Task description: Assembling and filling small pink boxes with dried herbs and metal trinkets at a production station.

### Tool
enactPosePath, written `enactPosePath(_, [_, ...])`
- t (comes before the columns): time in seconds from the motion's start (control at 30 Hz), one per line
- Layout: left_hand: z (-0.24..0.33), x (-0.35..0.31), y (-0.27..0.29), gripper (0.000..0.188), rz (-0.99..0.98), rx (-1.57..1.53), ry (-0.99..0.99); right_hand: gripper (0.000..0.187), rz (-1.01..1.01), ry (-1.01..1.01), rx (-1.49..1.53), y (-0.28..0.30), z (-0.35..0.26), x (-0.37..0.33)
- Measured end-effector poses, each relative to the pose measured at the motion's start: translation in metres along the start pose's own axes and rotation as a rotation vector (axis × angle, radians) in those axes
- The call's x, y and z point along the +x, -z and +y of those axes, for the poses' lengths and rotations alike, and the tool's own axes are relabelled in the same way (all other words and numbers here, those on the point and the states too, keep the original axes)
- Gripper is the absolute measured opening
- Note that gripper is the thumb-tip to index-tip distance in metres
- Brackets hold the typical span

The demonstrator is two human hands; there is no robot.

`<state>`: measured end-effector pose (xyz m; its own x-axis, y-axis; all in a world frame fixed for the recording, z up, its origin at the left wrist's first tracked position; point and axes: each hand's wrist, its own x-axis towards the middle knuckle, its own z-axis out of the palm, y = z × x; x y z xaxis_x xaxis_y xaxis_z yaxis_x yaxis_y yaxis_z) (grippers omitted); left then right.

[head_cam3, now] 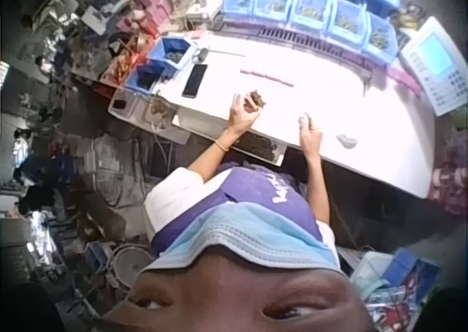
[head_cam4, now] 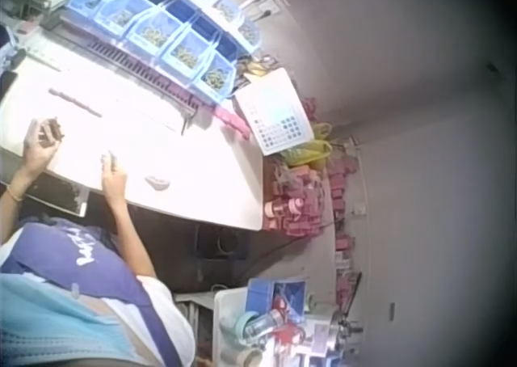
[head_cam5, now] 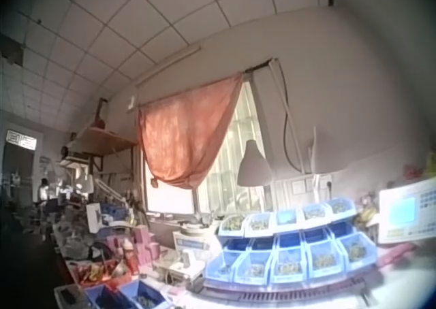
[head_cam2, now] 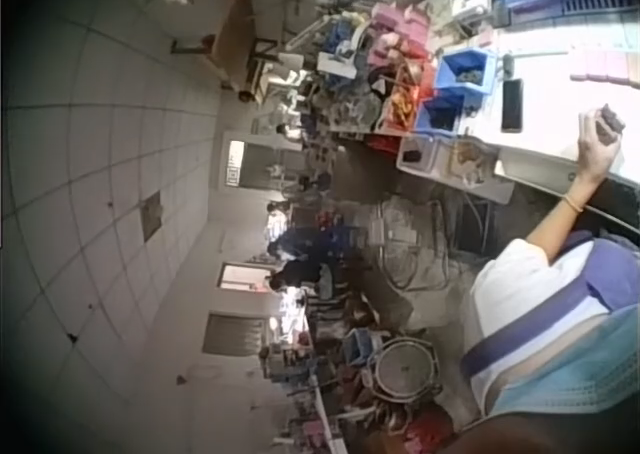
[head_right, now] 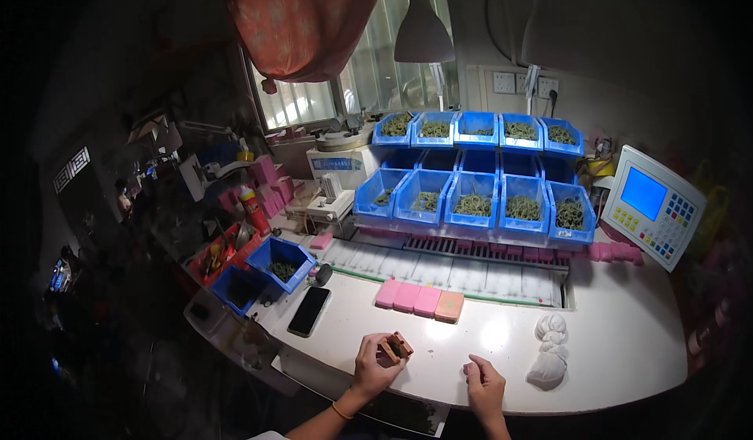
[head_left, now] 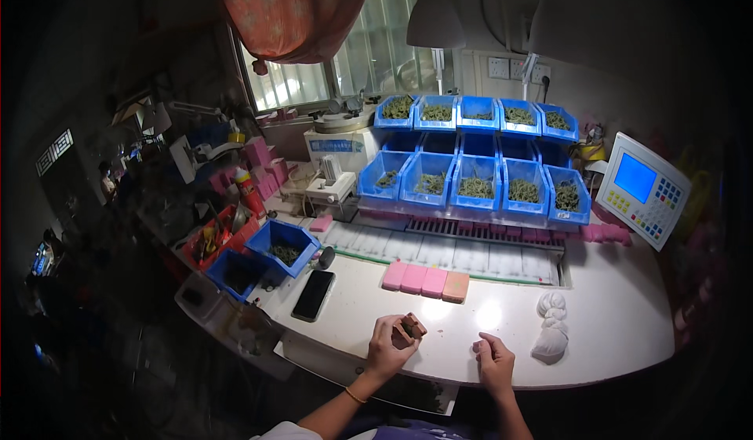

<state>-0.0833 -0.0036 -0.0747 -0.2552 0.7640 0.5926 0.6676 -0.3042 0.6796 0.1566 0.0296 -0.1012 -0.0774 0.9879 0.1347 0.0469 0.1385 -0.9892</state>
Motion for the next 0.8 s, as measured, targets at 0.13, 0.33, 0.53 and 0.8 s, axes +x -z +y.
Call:
enactPosePath(0.13, [0.013,-0.001,-0.003,0.052,-0.070,-0.039,-0.061,0.031,-0.113,0.045,0.043,-0.010,-0.009,0.001])
enactPosePath(0.33, [0.037,0.002,-0.026,0.054,-0.398,-0.216,-0.127,0.035,-0.275,0.026,-0.006,-0.023,-0.023,-0.001])
enactPosePath(0.53, [0.021,0.002,-0.036,0.054,-0.361,-0.292,0.014,0.036,-0.060,-0.086,0.277,-0.024,-0.015,0.001])
enactPosePath(0.8, [-0.007,0.000,-0.011,0.059,-0.580,-0.547,0.515,0.037,-0.027,-0.112,0.297,-0.021,-0.016,0.004])
